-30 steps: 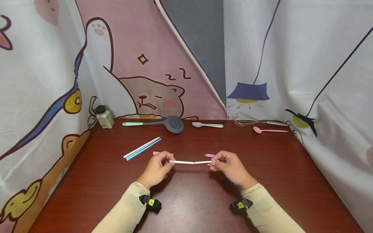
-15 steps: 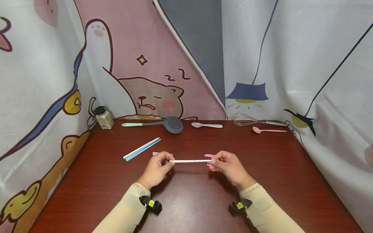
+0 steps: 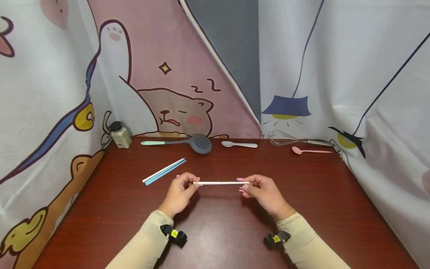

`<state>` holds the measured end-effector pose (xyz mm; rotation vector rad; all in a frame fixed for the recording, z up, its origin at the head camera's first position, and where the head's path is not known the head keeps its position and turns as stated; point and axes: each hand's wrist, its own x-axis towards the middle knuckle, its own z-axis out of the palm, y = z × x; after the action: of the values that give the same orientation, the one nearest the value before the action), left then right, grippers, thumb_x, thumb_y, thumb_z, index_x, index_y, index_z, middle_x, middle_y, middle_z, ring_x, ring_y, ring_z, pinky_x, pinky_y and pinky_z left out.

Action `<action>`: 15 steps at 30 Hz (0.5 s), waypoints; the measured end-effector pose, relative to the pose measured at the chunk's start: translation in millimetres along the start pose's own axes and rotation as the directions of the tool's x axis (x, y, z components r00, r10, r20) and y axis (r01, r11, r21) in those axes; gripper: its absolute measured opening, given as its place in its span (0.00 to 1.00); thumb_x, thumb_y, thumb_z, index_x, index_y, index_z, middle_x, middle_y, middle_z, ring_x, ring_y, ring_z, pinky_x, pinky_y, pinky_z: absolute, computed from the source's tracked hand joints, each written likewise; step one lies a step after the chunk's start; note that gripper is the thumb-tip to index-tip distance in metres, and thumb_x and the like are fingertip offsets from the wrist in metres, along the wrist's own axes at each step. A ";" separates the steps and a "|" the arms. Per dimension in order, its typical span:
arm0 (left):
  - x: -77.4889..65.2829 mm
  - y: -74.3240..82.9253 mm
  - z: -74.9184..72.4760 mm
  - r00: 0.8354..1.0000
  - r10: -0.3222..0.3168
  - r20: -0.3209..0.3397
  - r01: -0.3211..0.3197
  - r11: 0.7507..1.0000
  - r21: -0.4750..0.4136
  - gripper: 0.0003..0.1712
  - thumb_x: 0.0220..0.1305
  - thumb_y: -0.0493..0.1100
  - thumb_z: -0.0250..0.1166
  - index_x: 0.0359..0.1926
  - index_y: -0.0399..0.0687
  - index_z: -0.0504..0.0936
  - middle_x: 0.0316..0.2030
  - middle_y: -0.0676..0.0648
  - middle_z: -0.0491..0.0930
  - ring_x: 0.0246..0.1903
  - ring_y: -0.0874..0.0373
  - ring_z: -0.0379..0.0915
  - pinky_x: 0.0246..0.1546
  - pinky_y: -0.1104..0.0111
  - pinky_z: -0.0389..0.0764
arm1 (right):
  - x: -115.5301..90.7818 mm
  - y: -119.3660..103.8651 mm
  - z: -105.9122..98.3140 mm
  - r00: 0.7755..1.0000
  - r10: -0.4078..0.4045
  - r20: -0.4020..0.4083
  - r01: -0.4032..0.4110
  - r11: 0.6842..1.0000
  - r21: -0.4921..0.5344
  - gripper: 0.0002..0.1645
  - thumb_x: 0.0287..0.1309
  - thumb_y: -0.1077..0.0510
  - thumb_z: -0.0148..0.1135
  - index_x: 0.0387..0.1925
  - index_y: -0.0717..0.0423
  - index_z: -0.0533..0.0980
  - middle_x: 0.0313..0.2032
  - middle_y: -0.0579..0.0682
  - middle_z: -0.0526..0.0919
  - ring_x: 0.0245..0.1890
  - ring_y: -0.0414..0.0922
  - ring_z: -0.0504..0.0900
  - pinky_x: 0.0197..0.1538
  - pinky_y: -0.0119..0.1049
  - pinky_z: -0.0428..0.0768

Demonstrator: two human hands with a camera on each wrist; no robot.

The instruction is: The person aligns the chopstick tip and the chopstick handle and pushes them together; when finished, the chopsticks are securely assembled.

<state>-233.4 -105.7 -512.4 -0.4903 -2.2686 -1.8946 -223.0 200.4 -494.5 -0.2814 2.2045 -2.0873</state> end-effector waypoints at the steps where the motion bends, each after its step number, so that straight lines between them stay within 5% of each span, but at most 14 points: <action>1: 0.2 -0.3 -0.2 1.000 0.001 -0.003 -0.001 1.000 -0.001 0.04 0.65 0.28 0.68 0.39 0.35 0.82 0.38 0.33 0.85 0.28 0.66 0.72 0.29 0.75 0.74 | -0.1 -0.1 -0.6 1.000 -0.008 -0.005 0.008 1.000 -0.019 0.12 0.68 0.73 0.61 0.49 0.81 0.77 0.43 0.70 0.87 0.32 0.41 0.89 0.38 0.34 0.88; 15: 1.1 0.5 -0.1 0.999 -0.034 0.003 0.034 0.999 -0.018 0.04 0.66 0.27 0.66 0.39 0.35 0.81 0.40 0.32 0.86 0.31 0.65 0.74 0.33 0.75 0.74 | -2.8 -2.7 -0.6 0.999 -0.022 -0.031 0.016 0.980 -0.198 0.09 0.68 0.69 0.65 0.45 0.75 0.79 0.36 0.69 0.86 0.29 0.39 0.87 0.37 0.36 0.88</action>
<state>-234.3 -105.6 -511.6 -0.4599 -2.2775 -1.9335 -220.3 201.5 -492.0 -0.2859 2.4419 -1.8958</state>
